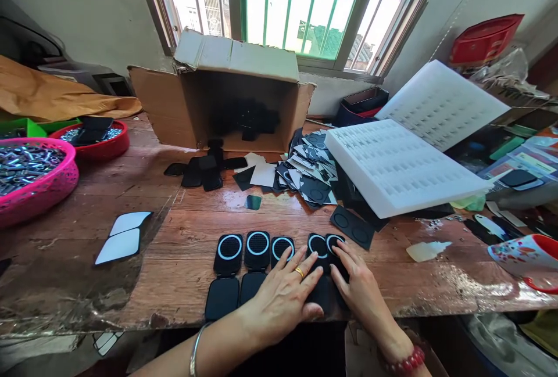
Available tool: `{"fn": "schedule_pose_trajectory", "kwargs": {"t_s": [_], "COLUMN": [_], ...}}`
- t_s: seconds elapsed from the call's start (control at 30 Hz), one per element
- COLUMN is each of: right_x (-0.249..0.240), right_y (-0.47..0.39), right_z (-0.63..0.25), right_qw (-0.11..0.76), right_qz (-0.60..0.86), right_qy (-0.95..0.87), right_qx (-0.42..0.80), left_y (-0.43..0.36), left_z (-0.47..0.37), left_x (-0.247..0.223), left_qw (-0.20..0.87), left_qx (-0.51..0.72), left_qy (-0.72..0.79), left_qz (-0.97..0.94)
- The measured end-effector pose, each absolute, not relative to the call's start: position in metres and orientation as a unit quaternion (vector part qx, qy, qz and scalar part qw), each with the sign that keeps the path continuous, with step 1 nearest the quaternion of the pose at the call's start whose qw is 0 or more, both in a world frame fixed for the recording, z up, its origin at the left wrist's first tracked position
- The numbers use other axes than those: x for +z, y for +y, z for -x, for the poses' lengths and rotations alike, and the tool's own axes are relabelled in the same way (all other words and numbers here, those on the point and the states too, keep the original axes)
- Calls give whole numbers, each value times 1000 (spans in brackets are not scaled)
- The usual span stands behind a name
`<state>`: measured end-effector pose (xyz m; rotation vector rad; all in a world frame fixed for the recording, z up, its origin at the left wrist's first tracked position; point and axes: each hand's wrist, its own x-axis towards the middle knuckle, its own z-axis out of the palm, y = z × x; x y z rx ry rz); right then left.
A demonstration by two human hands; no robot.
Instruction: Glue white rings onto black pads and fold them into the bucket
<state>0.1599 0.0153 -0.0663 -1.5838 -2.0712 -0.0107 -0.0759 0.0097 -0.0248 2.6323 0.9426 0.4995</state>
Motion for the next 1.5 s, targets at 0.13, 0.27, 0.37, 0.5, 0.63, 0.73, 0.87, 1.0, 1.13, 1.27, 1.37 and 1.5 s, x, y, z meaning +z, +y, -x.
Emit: {"fn": "schedule_pose_trajectory", "kwargs": {"t_s": [0.13, 0.27, 0.37, 0.5, 0.63, 0.73, 0.87, 1.0, 1.13, 1.27, 1.37, 1.5], "right_x": [-70, -69, -68, -71, -74, -74, -68, -60, -53, -49, -48, -47], "right_y": [13, 11, 10, 7, 5, 7, 12, 17, 20, 25, 27, 28], "right_z": [-158, -168, -169, -152, -139, -141, -140, -125, -107, -97, -96, -97], "right_qw": [278, 285, 297, 300, 294, 291, 295, 262, 203, 153, 152, 145], "right_qz": [577, 591, 583, 561, 565, 561, 531, 462, 422, 412, 415, 417], "right_qy": [-768, -754, -756, -771, -771, -775, -794, -847, -882, -896, -893, -893], "right_qx": [18, -4, -9, 10, 7, 9, 18, 21, 46, 65, 84, 90], "left_y": [18, 12, 7, 3, -2, -4, 2, 10, 9, 5, 3, 0], "left_z": [61, 59, 60, 56, 49, 51, 75, 119, 154, 166, 169, 172], "left_x": [-28, -30, -29, -27, -27, -23, -12, -12, -27, -37, -38, -36], "left_qw": [163, 154, 140, 120, 106, 116, 100, 61, 68, 82, 86, 88], "left_qx": [130, 113, 114, 109, 98, 95, 122, 112, 57, 65, 87, 97], "left_qy": [350, 373, 390, 414, 437, 440, 463, 521, 567, 549, 542, 537], "left_qz": [-914, -908, -903, -896, -888, -885, -872, -844, -819, -829, -831, -833]}}
